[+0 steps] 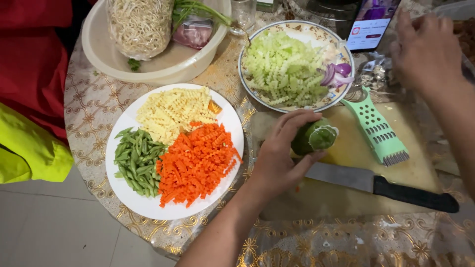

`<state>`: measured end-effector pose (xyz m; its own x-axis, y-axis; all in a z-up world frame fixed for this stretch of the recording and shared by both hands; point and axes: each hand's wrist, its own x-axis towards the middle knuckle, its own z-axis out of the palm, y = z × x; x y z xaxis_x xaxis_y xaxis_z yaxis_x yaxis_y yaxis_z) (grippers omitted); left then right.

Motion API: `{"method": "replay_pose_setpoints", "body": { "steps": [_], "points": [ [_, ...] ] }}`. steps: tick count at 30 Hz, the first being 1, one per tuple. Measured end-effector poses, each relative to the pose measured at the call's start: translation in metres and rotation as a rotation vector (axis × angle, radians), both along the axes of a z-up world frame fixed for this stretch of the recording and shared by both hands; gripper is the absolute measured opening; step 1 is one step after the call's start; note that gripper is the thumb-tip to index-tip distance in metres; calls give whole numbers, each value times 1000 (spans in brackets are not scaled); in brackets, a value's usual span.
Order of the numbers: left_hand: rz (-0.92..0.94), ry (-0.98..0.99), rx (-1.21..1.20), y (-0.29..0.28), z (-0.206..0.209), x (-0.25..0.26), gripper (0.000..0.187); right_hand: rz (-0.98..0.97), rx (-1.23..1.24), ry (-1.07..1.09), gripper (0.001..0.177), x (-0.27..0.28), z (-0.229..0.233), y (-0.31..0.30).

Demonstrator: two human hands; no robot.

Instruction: Peeling a green vegetable using a kitchen knife on a cutting board

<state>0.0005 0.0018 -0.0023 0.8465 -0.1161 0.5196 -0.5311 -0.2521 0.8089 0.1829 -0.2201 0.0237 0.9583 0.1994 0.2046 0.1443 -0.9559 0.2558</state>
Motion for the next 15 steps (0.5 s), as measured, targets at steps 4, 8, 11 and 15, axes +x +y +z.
{"method": "replay_pose_setpoints", "body": {
  "steps": [4,8,11,15],
  "points": [
    [-8,15,-13,0,0,0,40,85,-24,-60,57,10,-6,-3],
    [-27,34,-16,0,-1,1,42,83,-140,-100,57,23,-21,-12],
    [-24,42,-2,0,-3,1,43,135,-146,-148,57,30,-30,-20],
    [-20,57,4,1,-4,1,43,81,-60,-62,56,21,-16,-8]
  ]
}}
